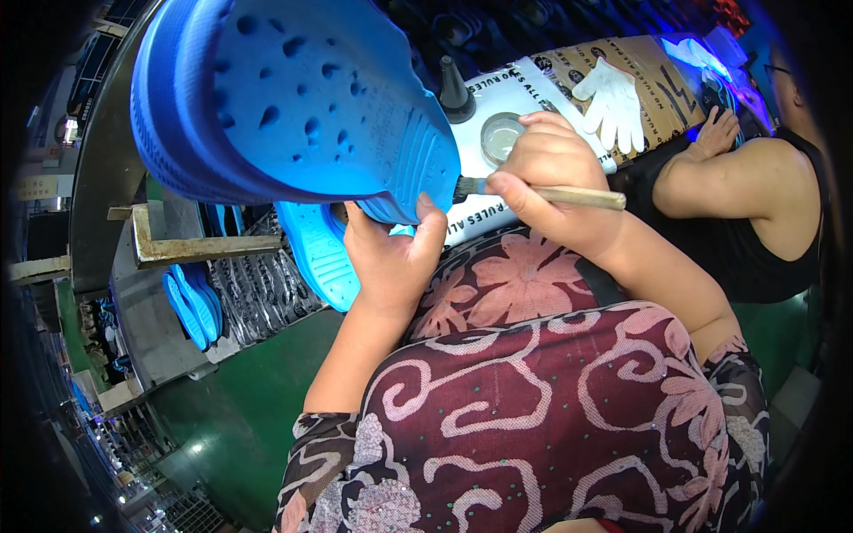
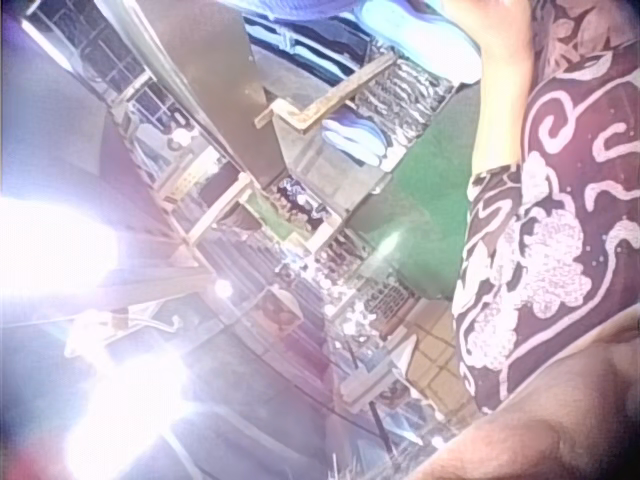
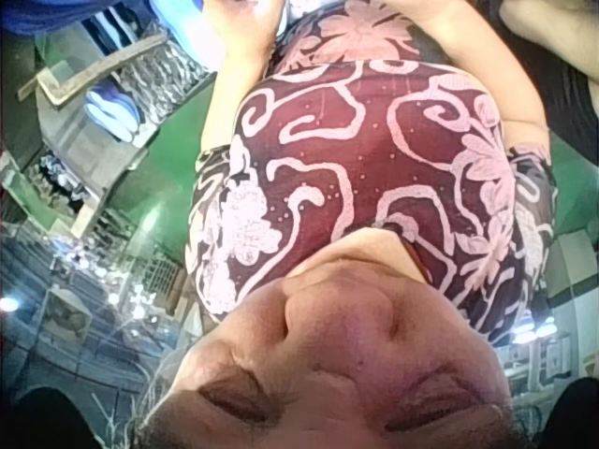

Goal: The person repeatedly picks up shoe insoles, applies liquid adhesive to them using a handheld brush dipped into a dish, and places the insoles onto an overhead conveyor belt.

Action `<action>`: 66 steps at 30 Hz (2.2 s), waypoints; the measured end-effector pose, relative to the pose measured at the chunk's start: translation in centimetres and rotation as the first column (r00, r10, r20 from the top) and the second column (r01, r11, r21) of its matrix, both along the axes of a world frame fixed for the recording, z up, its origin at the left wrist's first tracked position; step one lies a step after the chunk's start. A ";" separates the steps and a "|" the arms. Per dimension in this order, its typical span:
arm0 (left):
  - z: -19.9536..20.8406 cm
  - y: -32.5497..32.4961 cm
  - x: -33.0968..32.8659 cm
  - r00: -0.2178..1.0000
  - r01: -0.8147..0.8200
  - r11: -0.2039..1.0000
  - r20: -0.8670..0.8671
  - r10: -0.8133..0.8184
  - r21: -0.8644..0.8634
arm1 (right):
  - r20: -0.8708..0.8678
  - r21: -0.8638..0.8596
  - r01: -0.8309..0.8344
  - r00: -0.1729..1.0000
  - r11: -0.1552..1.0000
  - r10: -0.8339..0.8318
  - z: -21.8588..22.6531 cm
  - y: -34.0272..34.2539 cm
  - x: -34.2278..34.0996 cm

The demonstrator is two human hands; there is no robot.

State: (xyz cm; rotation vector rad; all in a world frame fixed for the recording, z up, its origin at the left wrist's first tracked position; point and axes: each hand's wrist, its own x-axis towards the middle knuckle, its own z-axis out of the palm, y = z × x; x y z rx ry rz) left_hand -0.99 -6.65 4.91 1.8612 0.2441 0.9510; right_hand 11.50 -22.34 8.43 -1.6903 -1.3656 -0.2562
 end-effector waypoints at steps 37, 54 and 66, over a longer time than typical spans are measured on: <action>10.7 1.8 0.0 0.893 0.305 0.731 -0.083 -0.442 -0.611 | -0.332 0.114 0.262 0.919 0.958 -0.212 -0.7 -4.2 1.8; 25.3 -9.8 29.1 0.670 0.660 0.109 0.516 -0.534 -0.744 | -0.524 0.090 0.362 0.809 0.928 -0.265 -3.2 -10.4 3.6; 0.9 10.1 -2.7 0.853 -0.033 0.973 -0.500 0.148 0.230 | -0.796 -0.009 0.293 0.576 0.956 -0.184 -5.5 -9.2 2.9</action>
